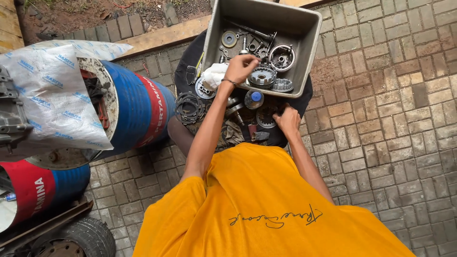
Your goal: Sanding the surface of motorcycle clutch plates using a small piece of sandpaper to prepare them for reassembly.
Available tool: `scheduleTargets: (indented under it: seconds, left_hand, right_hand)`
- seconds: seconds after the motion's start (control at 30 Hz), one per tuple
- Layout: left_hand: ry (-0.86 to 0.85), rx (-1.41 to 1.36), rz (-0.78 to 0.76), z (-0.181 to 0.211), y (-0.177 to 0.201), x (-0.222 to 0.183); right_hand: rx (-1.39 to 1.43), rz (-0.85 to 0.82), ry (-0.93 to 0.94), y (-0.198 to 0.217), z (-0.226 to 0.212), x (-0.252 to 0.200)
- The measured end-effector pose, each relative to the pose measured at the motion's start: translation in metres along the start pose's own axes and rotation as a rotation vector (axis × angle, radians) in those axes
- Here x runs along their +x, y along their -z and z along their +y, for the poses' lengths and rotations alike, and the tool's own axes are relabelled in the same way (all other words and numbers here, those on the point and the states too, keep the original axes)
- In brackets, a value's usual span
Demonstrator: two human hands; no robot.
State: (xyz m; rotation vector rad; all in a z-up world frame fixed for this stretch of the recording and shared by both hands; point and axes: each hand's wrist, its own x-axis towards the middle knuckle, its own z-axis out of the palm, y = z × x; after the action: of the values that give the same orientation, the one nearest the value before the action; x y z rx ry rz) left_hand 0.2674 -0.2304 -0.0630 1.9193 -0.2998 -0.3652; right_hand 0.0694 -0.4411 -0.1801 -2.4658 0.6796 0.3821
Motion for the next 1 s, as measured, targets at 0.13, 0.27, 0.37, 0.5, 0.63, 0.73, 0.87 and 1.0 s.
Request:
scheduleTargets:
  seconds: [0.13,0.27,0.37,0.5,0.63,0.73,0.87,1.0]
  left_hand:
    - [0.047,-0.27,0.235,-0.005,0.016,-0.04]
    - [0.113,-0.396,0.357,-0.002,0.025,-0.106]
    - [0.164,-0.422,0.39,0.003,0.026,-0.147]
    - [0.29,-0.462,0.44,-0.014,0.011,-0.187]
    - [0.349,-0.448,0.413,-0.018,-0.009,-0.201]
    - [0.324,-0.461,0.34,-0.022,-0.022,-0.203]
    - [0.328,-0.519,0.252,-0.03,-0.031,-0.197]
    - [0.338,-0.485,0.221,-0.028,-0.025,-0.202]
  right_hand:
    - [-0.075,-0.003,-0.05,0.005,-0.011,-0.003]
    - [0.032,-0.026,-0.105,0.02,0.0,-0.004]
    - [0.147,-0.025,-0.048,0.035,0.006,-0.003]
    - [0.445,-0.052,-0.042,0.069,-0.006,-0.031]
    - [0.599,-0.023,-0.038,0.096,-0.012,-0.053]
    - [0.724,0.006,-0.019,0.097,-0.017,-0.054]
    - [0.567,0.002,-0.054,0.053,0.003,-0.02]
    - [0.288,0.038,-0.016,0.052,-0.004,-0.02]
